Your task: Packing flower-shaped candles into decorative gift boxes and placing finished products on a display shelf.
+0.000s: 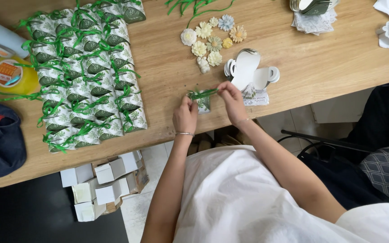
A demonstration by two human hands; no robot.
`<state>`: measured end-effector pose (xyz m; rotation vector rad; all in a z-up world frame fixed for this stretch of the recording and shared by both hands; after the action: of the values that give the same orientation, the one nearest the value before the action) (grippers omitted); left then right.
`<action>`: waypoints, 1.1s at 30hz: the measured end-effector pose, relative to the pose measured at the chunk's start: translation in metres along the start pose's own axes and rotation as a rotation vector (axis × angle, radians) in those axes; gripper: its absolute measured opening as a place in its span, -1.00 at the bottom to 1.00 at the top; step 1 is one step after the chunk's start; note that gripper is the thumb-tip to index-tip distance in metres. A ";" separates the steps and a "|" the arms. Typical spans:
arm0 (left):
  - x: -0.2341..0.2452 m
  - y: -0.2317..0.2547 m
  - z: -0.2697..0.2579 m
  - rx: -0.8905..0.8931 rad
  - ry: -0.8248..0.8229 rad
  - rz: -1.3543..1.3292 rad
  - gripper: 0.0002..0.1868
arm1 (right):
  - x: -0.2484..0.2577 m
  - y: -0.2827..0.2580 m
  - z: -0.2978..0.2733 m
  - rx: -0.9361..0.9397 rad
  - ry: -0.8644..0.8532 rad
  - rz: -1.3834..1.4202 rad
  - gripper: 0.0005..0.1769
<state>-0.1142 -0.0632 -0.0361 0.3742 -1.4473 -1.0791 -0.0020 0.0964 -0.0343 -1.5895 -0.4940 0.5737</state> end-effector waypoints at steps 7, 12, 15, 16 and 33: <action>-0.008 -0.003 -0.010 -0.100 -0.048 0.108 -0.75 | 0.050 -0.075 0.018 -0.245 0.108 0.761 -0.89; 0.020 0.027 -0.001 0.064 -0.189 0.148 -0.37 | 0.076 -0.099 0.021 -0.127 0.230 0.384 -0.92; 0.044 0.094 0.003 -0.224 -0.112 -0.113 -0.14 | 0.050 -0.110 0.006 -0.055 0.136 -0.096 -0.97; 0.043 0.103 0.003 -0.230 -0.111 -0.114 -0.14 | 0.042 -0.113 0.001 -0.051 0.138 -0.094 -0.97; 0.005 0.057 0.090 0.005 -0.510 -0.330 -0.60 | 0.096 -0.088 0.075 -0.252 -0.267 -0.370 -0.77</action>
<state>-0.1764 -0.0027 0.0262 0.3644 -1.8792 -1.5132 0.0270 0.2227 0.0411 -1.6102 -1.0709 0.4533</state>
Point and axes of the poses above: each hand's wrist, its own z-axis towards the middle knuckle, its own x-axis out of the back of the hand, y = z × x, the point moved 10 cm from there along z, towards the middle knuckle, and after that the axes turned 12 degrees about y, right-handed, at the moved point
